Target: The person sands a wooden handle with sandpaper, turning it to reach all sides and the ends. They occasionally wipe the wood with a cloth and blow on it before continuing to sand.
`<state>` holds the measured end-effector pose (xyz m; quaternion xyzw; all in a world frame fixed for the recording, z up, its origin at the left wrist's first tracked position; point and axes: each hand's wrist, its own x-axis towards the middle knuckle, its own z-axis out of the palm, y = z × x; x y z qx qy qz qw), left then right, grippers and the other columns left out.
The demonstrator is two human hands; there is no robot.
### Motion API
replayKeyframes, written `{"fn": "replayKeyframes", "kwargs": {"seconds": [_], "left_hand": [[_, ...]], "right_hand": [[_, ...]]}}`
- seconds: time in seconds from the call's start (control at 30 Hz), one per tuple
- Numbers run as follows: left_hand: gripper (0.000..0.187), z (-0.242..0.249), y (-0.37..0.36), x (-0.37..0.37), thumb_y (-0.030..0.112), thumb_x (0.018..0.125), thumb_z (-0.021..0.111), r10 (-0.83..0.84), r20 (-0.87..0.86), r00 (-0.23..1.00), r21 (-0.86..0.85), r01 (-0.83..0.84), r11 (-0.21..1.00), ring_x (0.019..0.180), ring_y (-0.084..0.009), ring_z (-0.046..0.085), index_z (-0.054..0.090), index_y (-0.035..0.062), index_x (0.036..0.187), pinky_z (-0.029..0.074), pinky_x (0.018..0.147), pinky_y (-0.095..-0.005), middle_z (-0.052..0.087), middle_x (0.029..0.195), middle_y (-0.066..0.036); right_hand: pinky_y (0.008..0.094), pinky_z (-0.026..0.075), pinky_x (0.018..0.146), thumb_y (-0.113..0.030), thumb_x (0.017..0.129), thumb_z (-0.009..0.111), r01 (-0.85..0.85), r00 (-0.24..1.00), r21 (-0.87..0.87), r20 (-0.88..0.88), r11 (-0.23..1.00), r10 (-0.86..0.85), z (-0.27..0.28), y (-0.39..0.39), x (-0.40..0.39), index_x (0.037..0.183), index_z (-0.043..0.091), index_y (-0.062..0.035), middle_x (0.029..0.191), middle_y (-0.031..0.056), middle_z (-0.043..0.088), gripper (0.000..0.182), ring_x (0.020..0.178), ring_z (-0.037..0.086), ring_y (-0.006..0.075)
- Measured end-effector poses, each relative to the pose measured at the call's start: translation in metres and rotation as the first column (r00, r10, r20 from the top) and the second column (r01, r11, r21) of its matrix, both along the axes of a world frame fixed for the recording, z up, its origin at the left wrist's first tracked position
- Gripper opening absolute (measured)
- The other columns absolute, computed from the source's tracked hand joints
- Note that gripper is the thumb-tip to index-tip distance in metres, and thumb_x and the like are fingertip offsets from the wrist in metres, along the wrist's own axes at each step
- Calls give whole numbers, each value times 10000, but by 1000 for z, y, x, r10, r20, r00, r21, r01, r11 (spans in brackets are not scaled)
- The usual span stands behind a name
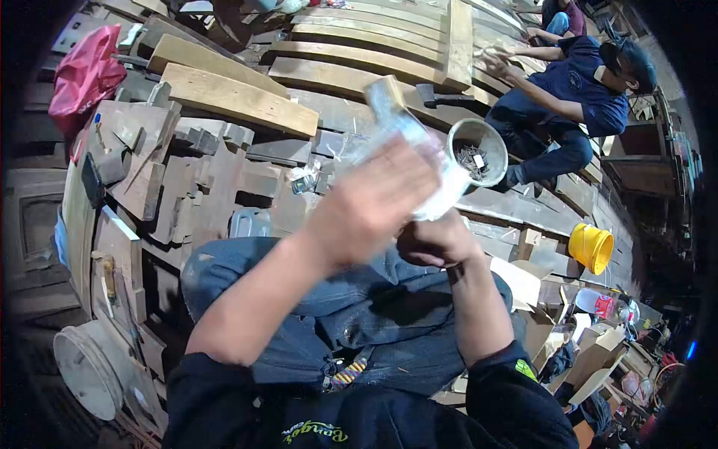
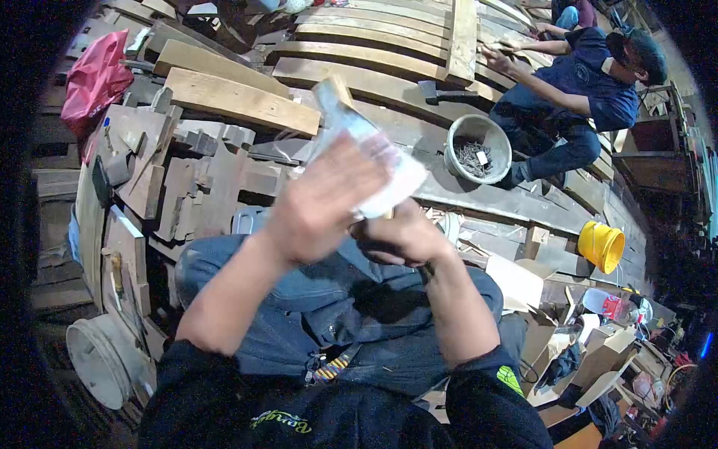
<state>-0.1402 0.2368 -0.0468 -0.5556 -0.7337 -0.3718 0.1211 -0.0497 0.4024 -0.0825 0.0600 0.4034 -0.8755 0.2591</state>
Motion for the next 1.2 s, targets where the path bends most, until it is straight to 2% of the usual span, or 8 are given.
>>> {"fn": "replayKeyframes", "kwargs": {"seconds": [0.23,0.43,0.53,0.67,0.73,1.0,1.07,1.2], "left_hand": [[294,8,-10,-34,26,825,520,235,-55,970,136,-226,965,1229,-317,540,646,-18,1087,361,1092,-459,637,1188,-167],[392,8,2,-4,-20,752,563,-67,32,997,12,67,998,1250,-291,534,654,12,1133,338,1112,-459,635,1218,-138],[310,7,-8,-27,14,863,541,160,-83,984,43,-157,987,1255,-324,521,636,3,1158,347,1094,-462,623,1228,-155],[245,-3,-17,-46,144,983,484,337,317,886,291,-429,855,1058,-257,629,619,-25,1097,468,924,-335,660,1078,-158],[276,-2,-20,-46,213,1018,473,100,859,502,300,-653,696,896,-119,598,627,-13,1054,470,783,-252,660,978,-66],[259,0,-12,-33,213,1016,487,48,891,452,273,-616,739,787,-46,524,620,2,1086,433,715,-212,621,891,9],[255,3,-4,-28,214,1010,498,-135,964,230,258,-674,692,781,-40,520,631,5,1075,430,706,-212,623,879,10],[244,-7,-4,-24,204,991,536,56,977,206,65,-535,842,778,-31,520,635,-5,1066,427,688,-205,633,877,2]], "right_hand": [[216,234,298,16,805,571,-76,991,-236,86,969,98,14,-16,-10,994,415,-61,633,11,440,257,323,347,70],[211,196,294,12,827,522,59,984,-406,176,912,15,-6,5,1,952,495,-57,499,-38,335,145,300,313,63],[204,210,290,-12,842,525,-106,979,-530,91,842,181,9,-4,-11,1073,382,-59,510,-53,296,276,306,296,58],[197,251,295,-61,876,539,-73,989,-489,80,869,128,13,-8,-13,1163,367,-49,598,2,374,335,344,335,67],[198,270,298,-86,888,547,-56,993,-458,67,887,97,16,-10,-13,1170,370,-49,640,29,398,335,352,360,82],[205,424,425,-156,874,603,82,991,-253,-84,964,-107,9,-10,-18,1164,411,-24,768,79,470,371,534,538,133],[206,427,429,-156,856,612,93,990,-268,-79,959,-118,8,-9,-17,1156,426,-23,763,76,470,377,524,530,126],[206,418,411,-157,855,621,98,988,-287,-83,953,-127,10,-11,-16,1163,422,-22,768,78,473,390,503,517,120]]}}
